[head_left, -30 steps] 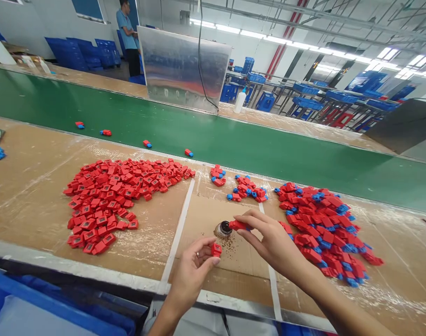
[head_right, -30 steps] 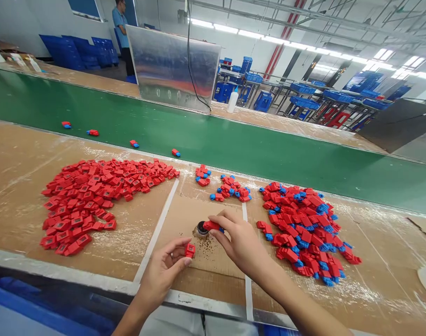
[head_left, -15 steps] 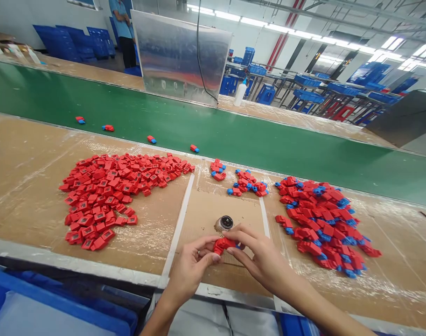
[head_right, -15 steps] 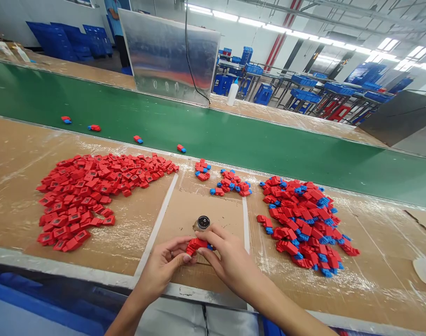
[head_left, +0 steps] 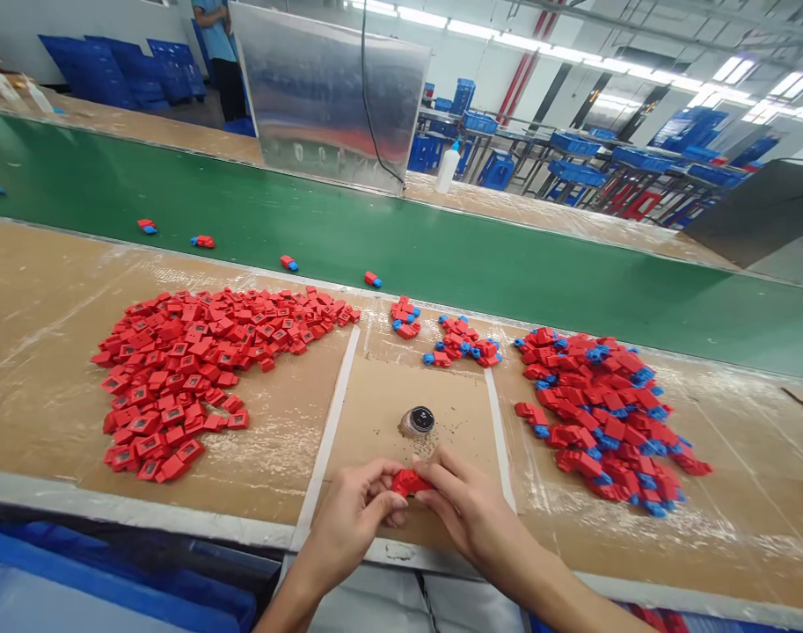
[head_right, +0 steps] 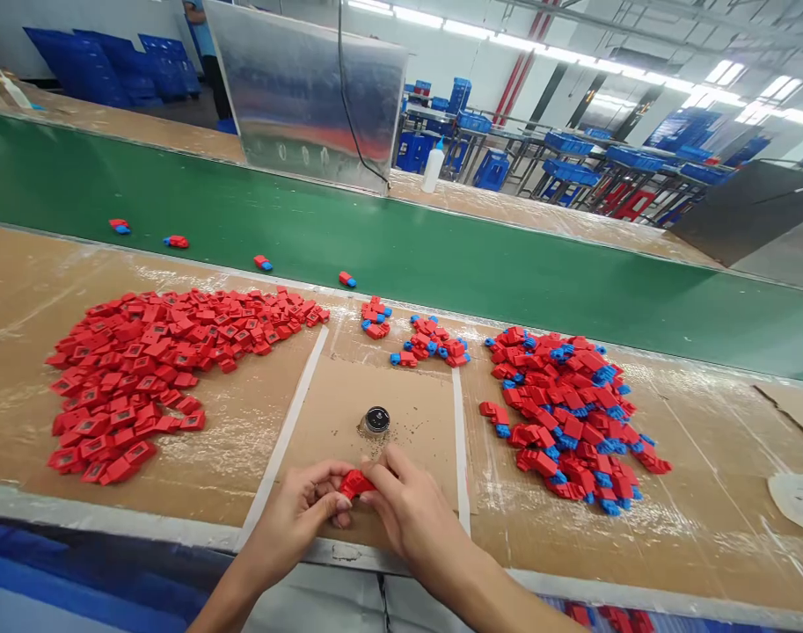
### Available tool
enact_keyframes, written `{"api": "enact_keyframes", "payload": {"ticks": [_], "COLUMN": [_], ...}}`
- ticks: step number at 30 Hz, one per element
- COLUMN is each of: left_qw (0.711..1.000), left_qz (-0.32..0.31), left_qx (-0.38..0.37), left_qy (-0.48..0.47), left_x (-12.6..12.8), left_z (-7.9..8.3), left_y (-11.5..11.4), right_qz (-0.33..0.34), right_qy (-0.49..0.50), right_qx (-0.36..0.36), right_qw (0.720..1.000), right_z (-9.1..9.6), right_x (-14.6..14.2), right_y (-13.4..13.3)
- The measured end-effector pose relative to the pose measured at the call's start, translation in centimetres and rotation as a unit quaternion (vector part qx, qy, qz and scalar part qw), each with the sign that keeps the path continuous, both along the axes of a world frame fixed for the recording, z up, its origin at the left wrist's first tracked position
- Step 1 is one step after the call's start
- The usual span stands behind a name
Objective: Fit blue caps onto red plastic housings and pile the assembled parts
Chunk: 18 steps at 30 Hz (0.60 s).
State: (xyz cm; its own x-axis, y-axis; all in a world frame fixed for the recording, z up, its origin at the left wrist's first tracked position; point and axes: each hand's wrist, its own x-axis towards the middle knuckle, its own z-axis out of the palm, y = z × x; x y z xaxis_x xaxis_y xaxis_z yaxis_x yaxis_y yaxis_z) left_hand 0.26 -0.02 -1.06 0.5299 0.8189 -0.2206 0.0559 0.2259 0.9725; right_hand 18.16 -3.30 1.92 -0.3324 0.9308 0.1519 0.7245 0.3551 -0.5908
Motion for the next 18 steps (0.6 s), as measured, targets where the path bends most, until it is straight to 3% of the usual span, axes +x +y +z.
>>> {"api": "enact_keyframes", "payload": {"ticks": [4, 6, 7, 9, 10, 11, 13, 15, 17, 18], "left_qw": [0.999, 0.993, 0.977, 0.895, 0.832, 0.771, 0.681, 0.631, 0.616, 0.622], "left_qz": [-0.016, 0.039, 0.097, 0.207, 0.223, 0.220, 0.178, 0.124, 0.086, 0.081], "left_qx": [0.006, 0.056, 0.111, 0.241, 0.298, 0.335, 0.380, 0.404, 0.415, 0.416], "left_qy": [0.036, 0.100, 0.156, 0.314, 0.411, 0.494, 0.601, 0.651, 0.664, 0.658], "left_x": [-1.3, -4.1, -6.0, -10.1, -12.0, -13.6, -15.5, -16.1, -15.9, -15.8], "left_z": [0.3, 0.5, 0.6, 1.0, 1.1, 1.2, 1.3, 1.3, 1.1, 1.0], "left_y": [0.3, 1.3, 2.0, 3.7, 4.6, 5.3, 6.5, 7.1, 7.5, 7.6], "right_qz": [0.001, -0.051, -0.099, -0.197, -0.225, -0.233, -0.219, -0.206, -0.194, -0.179], "right_qy": [0.047, 0.009, -0.032, -0.142, -0.197, -0.246, -0.318, -0.352, -0.344, -0.331], "right_qx": [0.000, 0.013, 0.027, 0.041, 0.029, 0.008, -0.035, -0.030, 0.001, 0.009], "right_qw": [0.999, 0.999, 0.994, 0.969, 0.954, 0.941, 0.922, 0.912, 0.919, 0.927], "right_z": [0.0, 0.3, 0.6, 1.0, 1.3, 1.6, 2.2, 2.9, 3.3, 3.4], "right_x": [1.9, 5.2, 7.5, 12.4, 14.7, 16.7, 19.0, 18.9, 16.5, 14.7], "right_y": [0.5, 1.3, 1.8, 2.9, 3.4, 3.9, 5.0, 6.4, 8.3, 9.4]}}
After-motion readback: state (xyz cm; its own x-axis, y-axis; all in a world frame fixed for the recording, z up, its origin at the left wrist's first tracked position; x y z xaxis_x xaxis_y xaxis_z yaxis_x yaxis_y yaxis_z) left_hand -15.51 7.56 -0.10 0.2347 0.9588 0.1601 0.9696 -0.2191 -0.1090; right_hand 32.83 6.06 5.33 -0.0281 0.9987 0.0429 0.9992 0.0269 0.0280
